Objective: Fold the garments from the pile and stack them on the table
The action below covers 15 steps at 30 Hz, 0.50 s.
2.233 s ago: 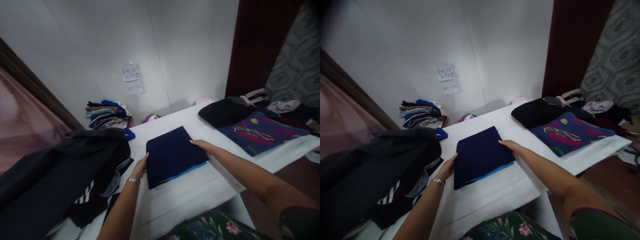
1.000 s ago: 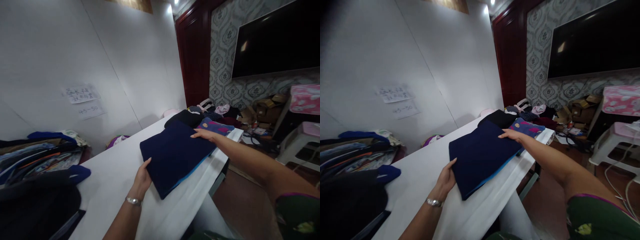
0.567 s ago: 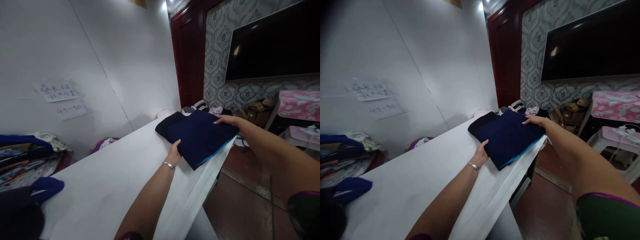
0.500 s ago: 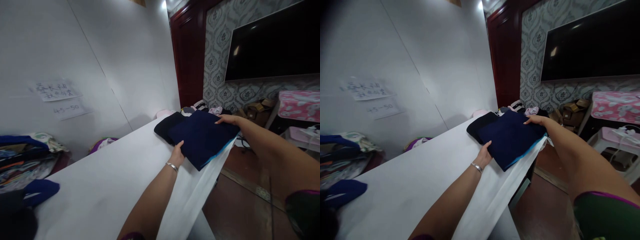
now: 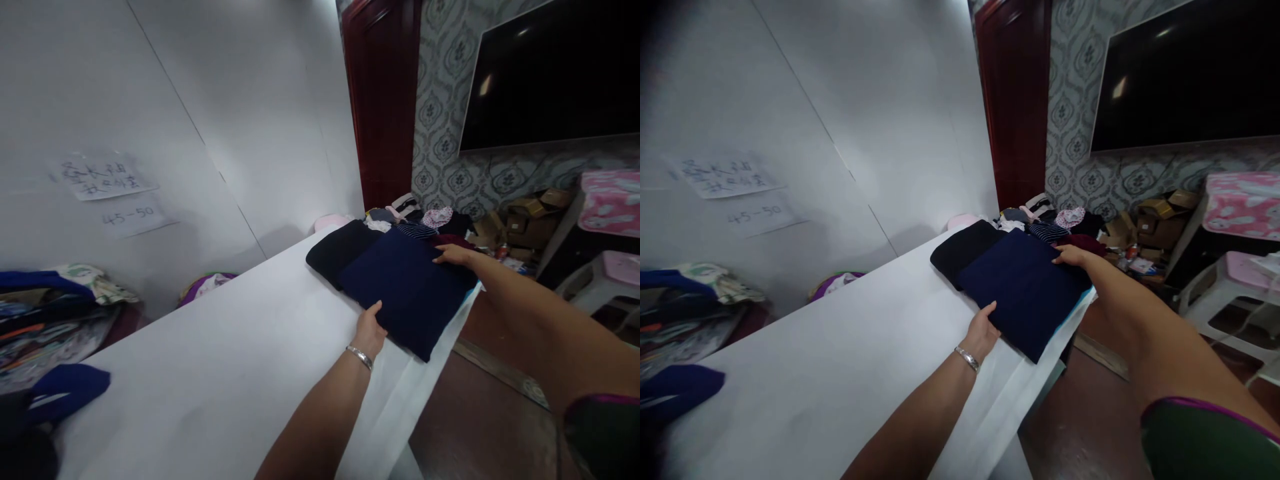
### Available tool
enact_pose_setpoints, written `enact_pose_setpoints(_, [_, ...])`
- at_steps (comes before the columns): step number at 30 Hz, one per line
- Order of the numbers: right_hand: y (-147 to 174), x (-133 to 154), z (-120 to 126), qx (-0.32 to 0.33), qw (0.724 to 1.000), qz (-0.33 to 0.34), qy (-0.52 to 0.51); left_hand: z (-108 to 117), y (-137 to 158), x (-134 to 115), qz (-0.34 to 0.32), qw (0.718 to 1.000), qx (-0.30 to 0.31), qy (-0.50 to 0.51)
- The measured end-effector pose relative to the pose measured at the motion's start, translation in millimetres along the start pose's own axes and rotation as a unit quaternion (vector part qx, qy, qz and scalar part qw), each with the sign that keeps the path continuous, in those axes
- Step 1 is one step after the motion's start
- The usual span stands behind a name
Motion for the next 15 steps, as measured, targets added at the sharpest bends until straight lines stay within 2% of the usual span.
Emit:
enact_pose_setpoints(3, [-2, 7, -3, -0.007, 0.996, 0.010, 0.089, 9, 0, -11, 0.041, 0.997, 0.033, -0.058])
enact_pose_setpoints(5, [0, 20, -9, -0.042, 0.990, 0.035, 0.131, 18, -3, -24, 0.051, 0.990, 0.029, -0.125])
enact_pose_setpoints(8, [8, 52, -30, -0.105, 0.961, 0.149, 0.209, 31, -11, -51, -0.011, 0.980, -0.047, -0.192])
enact_pose_setpoints(10, [13, 76, -50, -0.114, 0.937, 0.222, 0.244, 35, -20, -70, -0.044, 0.978, -0.104, -0.178])
enact_pose_setpoints(11, [15, 86, -60, -0.106, 0.934, 0.236, 0.248, 35, -25, -79, -0.048, 0.978, -0.119, -0.162])
enact_pose_setpoints(13, [14, 103, -77, -0.085, 0.936, 0.226, 0.256, 35, -37, -93, -0.042, 0.982, -0.128, -0.133])
enact_pose_setpoints(15, [7, 112, -91, -0.068, 0.942, 0.188, 0.268, 35, -50, -103, -0.049, 0.982, -0.135, -0.127])
Point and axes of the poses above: each hand's wrist, its own y-axis away from the middle knuckle, its own z-axis out of the back of the hand, x = y × z, the point moved 1 cm from there along -y, towards the middle knuckle, and after that the axes turned 2 degrees about x, right-handed, at the moved point
